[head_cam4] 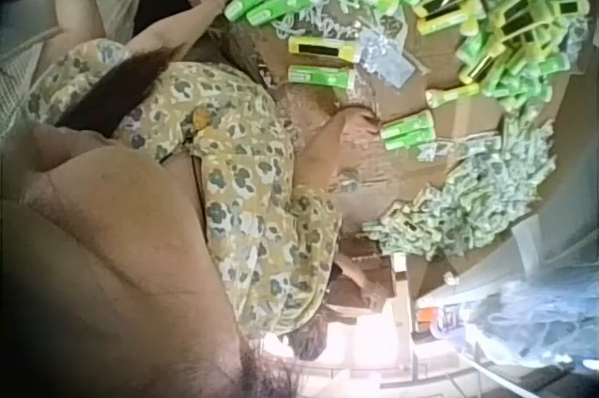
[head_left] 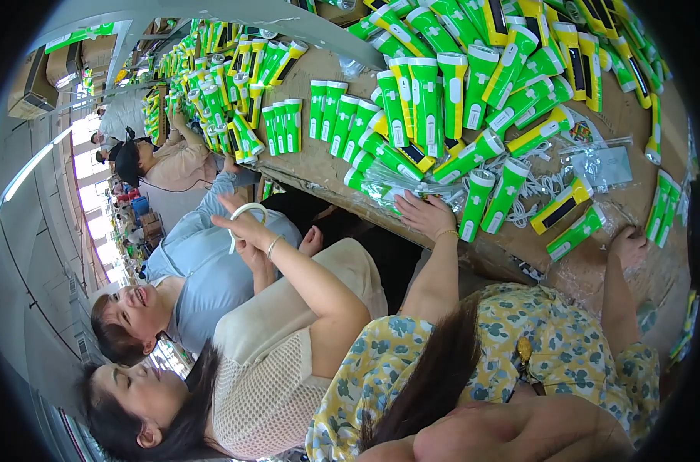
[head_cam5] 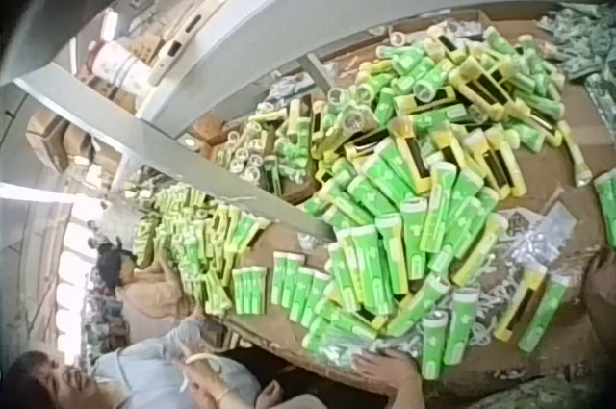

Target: Inspecting and packing green and yellow handheld flashlights into plastic bags on a factory assembly line.

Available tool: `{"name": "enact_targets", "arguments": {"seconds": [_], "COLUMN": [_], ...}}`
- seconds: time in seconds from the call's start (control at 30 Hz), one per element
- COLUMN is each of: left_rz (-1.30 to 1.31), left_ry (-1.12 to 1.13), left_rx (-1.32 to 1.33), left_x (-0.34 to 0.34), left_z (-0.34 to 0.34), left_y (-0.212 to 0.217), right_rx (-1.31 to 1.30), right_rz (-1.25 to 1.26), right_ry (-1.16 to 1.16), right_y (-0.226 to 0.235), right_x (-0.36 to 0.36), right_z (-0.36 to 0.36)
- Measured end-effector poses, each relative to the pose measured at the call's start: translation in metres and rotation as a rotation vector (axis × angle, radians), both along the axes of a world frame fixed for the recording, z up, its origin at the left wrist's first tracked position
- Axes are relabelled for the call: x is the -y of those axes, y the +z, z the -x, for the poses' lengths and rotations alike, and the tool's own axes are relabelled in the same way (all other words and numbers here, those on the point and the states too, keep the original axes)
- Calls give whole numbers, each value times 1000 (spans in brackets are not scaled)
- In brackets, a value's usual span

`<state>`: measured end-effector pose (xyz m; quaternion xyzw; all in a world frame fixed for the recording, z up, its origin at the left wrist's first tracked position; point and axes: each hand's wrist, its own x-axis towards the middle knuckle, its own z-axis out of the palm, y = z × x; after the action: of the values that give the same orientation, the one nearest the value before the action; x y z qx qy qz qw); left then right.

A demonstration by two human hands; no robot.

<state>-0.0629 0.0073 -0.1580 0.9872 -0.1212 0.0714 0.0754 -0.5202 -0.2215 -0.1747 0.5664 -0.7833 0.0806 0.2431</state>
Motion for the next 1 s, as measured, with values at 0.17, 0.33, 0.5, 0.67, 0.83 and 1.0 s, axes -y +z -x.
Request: {"name": "enact_targets", "arguments": {"seconds": [0.17, 0.33, 0.5, 0.67, 0.83, 1.0], "left_rz": [-20, -21, -30, 25, 28, 33], "left_ry": [1, 1, -10, -10, -26, -21], "left_rx": [-4, 12, 8, 10, 27, 29], "left_x": [1, 2, 2, 0, -1, 0], "left_z": [-1, -4, -1, -2, -2, -2], "left_y": [3, 6, -1, -3, -5, -2], "right_rx": [35, 57, 27, 29, -10, -11], "right_rz": [-13, 6, -4, 4, -20, 2], "right_ry": [-7, 32, 17, 48, 6, 17], "right_y": [-1, -5, 1, 0, 1, 4], "right_x": [-1, 1, 2, 2, 1, 1], "right_z": [-1, -4, 2, 2, 2, -2]}}
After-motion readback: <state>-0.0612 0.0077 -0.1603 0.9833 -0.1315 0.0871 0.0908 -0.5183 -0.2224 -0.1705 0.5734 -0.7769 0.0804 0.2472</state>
